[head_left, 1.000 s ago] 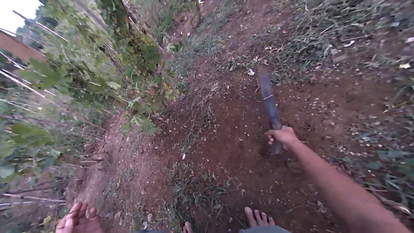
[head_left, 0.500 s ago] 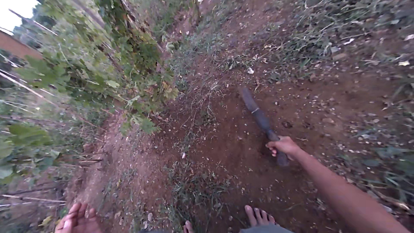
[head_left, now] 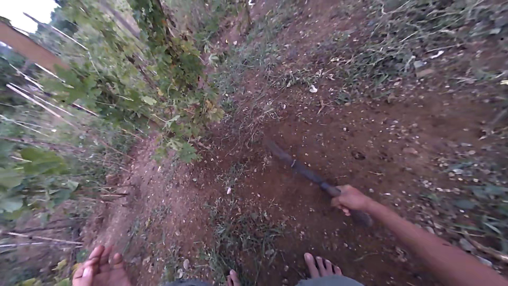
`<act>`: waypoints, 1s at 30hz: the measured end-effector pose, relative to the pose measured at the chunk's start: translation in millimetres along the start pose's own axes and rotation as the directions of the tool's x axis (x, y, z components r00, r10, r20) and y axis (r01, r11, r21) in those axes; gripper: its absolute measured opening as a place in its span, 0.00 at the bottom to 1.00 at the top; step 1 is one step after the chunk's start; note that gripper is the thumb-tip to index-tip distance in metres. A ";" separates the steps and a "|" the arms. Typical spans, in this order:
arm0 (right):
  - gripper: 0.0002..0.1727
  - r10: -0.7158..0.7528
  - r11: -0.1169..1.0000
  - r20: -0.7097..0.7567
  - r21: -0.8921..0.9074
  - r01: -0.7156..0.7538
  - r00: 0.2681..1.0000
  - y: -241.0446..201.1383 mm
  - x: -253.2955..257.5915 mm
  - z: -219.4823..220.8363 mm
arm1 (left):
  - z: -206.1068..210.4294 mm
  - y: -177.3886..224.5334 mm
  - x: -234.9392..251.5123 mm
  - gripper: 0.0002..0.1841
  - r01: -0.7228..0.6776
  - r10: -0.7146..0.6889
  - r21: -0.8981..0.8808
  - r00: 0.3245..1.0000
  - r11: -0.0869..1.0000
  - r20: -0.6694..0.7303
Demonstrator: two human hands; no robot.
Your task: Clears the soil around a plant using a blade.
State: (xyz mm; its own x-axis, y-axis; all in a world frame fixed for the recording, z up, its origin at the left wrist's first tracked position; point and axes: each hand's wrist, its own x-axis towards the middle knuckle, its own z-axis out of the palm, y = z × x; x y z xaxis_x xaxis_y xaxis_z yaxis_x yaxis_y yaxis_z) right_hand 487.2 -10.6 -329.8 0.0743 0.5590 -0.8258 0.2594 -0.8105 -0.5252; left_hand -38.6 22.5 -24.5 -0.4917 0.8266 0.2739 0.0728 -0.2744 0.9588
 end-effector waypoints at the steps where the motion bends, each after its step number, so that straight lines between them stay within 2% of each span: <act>1: 0.13 -0.007 0.998 -0.042 0.059 0.009 0.999 -1.6 -6.4 -10.6 | -4.3 0.0 0.9 0.21 0.000 0.000 -0.002 1.000 1.000 -0.003; 4: 0.13 0.009 0.924 -0.201 0.376 0.069 0.979 -19.4 -9.5 -21.0 | -11.1 0.5 2.5 0.21 -0.005 0.006 0.013 1.000 1.000 -0.011; 6: 0.16 0.047 0.783 -0.297 0.603 0.149 0.954 -34.3 6.5 -8.8 | -11.4 1.5 2.5 0.21 -0.008 0.008 0.017 1.000 1.000 -0.021; 8: 0.15 0.084 0.675 -0.338 0.711 0.196 0.937 -39.8 26.4 15.4 | -9.1 2.8 2.0 0.20 -0.005 0.006 0.017 1.000 1.000 -0.030; 9: 0.14 0.082 0.707 -0.329 0.684 0.178 0.941 -34.9 32.0 29.3 | -7.5 3.1 1.4 0.19 0.000 0.000 0.014 1.000 1.000 -0.028; 10: 0.15 0.065 0.805 -0.281 0.582 0.116 0.957 -26.2 31.6 41.1 | -5.9 2.6 0.9 0.19 0.004 -0.004 0.000 1.000 1.000 -0.023; 11: 0.17 0.050 0.919 -0.194 0.394 0.031 0.980 -16.5 27.4 49.3 | -5.0 1.9 0.4 0.19 0.008 -0.008 -0.013 1.000 1.000 -0.012; 12: 0.17 0.058 0.986 -0.094 0.162 -0.042 0.994 -7.6 22.8 55.2 | -4.3 1.7 -0.2 0.19 0.010 -0.010 -0.021 1.000 1.000 -0.002; 13: 0.17 0.080 0.997 -0.014 -0.006 -0.080 0.997 -2.5 18.2 59.2 | -3.5 2.0 -0.1 0.19 0.010 -0.010 -0.024 1.000 1.000 0.005; 14: 0.16 0.086 0.993 0.036 -0.078 -0.083 0.996 -0.8 11.5 58.8 | -3.2 2.4 0.0 0.19 0.010 -0.010 -0.031 1.000 0.999 0.010; 17: 0.13 0.039 0.999 0.030 0.016 -0.039 0.999 -3.2 -6.0 24.3 | -5.3 1.5 -0.6 0.20 0.011 -0.011 -0.041 1.000 0.999 0.010; 21: 0.17 -0.009 0.954 -0.126 0.296 0.046 0.992 -24.9 -12.1 -13.2 | -9.4 3.6 -1.2 0.19 0.018 -0.018 -0.027 0.999 0.999 -0.030; 24: 0.21 0.030 0.803 -0.272 0.579 0.139 0.962 -48.1 15.8 0.9 | -11.2 4.1 -0.1 0.19 0.020 -0.021 -0.027 0.999 0.999 -0.050; 26: 0.20 0.045 0.720 -0.289 0.673 0.169 0.956 -49.6 35.4 31.8 | -12.1 4.7 0.3 0.19 0.011 -0.013 -0.029 0.998 1.000 -0.054; 27: 0.19 0.030 0.751 -0.272 0.641 0.158 0.962 -41.3 39.9 49.7 | -11.0 4.9 0.2 0.19 0.011 -0.012 -0.031 0.998 0.999 -0.057; 28: 0.20 0.005 0.835 -0.212 0.539 0.112 0.977 -28.7 37.5 65.2 | -9.4 4.8 -0.4 0.19 0.018 -0.020 -0.029 0.998 0.999 -0.055; 30: 0.23 0.012 0.986 -0.022 0.165 -0.008 1.000 -5.7 19.9 83.6 | -6.1 4.1 -1.5 0.17 0.035 -0.036 -0.011 0.998 0.999 -0.049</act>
State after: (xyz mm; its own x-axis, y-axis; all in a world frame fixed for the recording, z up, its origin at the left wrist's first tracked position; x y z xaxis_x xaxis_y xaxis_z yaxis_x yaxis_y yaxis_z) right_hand 406.7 -9.5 -360.4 0.0982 0.5529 -0.8274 0.0962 -0.8328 -0.5451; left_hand -42.8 17.1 -21.5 -0.5355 0.8110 0.2355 0.0461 -0.2504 0.9670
